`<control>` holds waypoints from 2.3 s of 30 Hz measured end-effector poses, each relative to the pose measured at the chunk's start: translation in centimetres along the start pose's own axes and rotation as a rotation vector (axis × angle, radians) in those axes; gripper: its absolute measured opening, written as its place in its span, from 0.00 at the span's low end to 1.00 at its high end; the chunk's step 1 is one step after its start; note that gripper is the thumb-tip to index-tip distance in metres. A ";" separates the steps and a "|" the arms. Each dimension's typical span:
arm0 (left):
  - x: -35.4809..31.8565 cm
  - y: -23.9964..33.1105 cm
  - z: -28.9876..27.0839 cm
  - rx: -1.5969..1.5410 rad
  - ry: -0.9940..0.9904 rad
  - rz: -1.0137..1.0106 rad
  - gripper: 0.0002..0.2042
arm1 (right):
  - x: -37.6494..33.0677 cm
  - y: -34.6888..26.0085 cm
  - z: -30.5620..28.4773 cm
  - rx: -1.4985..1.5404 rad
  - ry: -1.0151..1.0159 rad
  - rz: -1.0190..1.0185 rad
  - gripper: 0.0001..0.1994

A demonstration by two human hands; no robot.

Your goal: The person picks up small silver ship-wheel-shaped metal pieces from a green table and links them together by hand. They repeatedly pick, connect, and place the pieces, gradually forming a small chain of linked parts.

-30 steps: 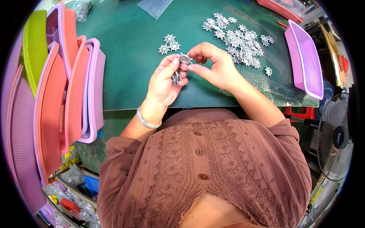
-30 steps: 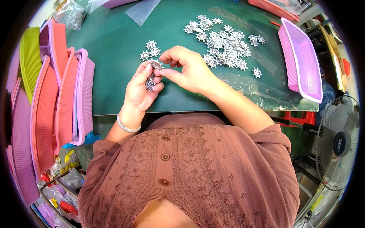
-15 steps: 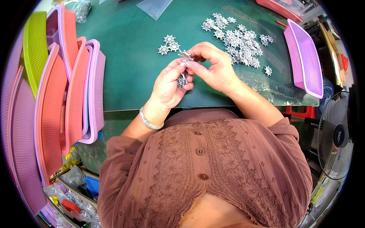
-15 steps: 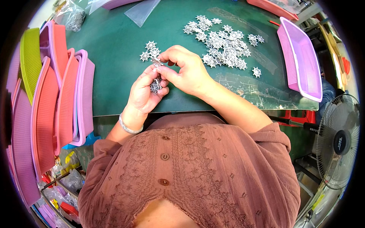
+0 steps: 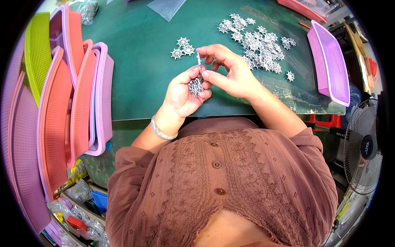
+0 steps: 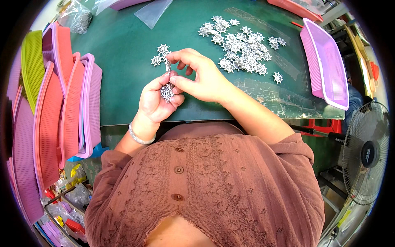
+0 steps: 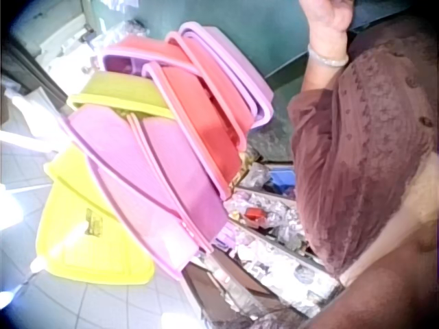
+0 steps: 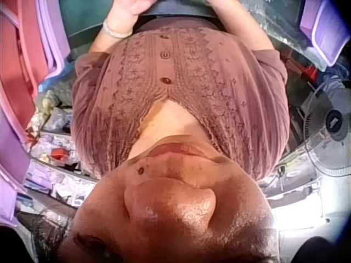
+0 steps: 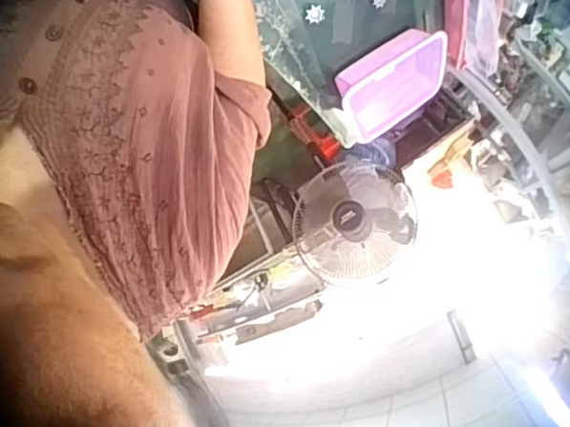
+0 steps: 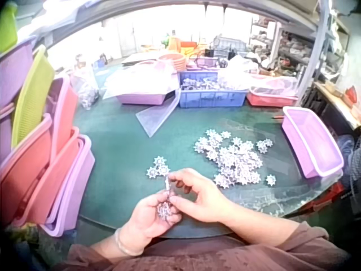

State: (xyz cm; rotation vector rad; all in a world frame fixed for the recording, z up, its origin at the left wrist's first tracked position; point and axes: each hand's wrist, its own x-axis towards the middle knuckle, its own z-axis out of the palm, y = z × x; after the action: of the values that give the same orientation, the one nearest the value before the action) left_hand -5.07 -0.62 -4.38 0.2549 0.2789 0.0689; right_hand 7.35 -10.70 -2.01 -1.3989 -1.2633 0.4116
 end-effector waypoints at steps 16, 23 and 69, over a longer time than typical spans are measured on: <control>-0.3 0.4 -1.6 -0.005 -0.024 0.105 0.08 | 4.1 2.7 -0.3 -0.436 -0.125 0.160 0.12; -0.6 0.8 -1.8 0.040 0.032 0.128 0.05 | 5.8 5.3 1.6 -0.825 -0.137 0.078 0.17; -0.2 0.2 0.6 1.460 0.187 0.978 0.06 | -0.1 0.6 -1.1 0.633 -0.017 0.385 0.07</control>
State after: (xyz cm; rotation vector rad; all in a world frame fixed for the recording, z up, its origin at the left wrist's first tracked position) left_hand -5.12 -0.57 -3.69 1.8346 0.3260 0.8734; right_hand 8.49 -11.19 -2.28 -1.0764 -0.7640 0.9932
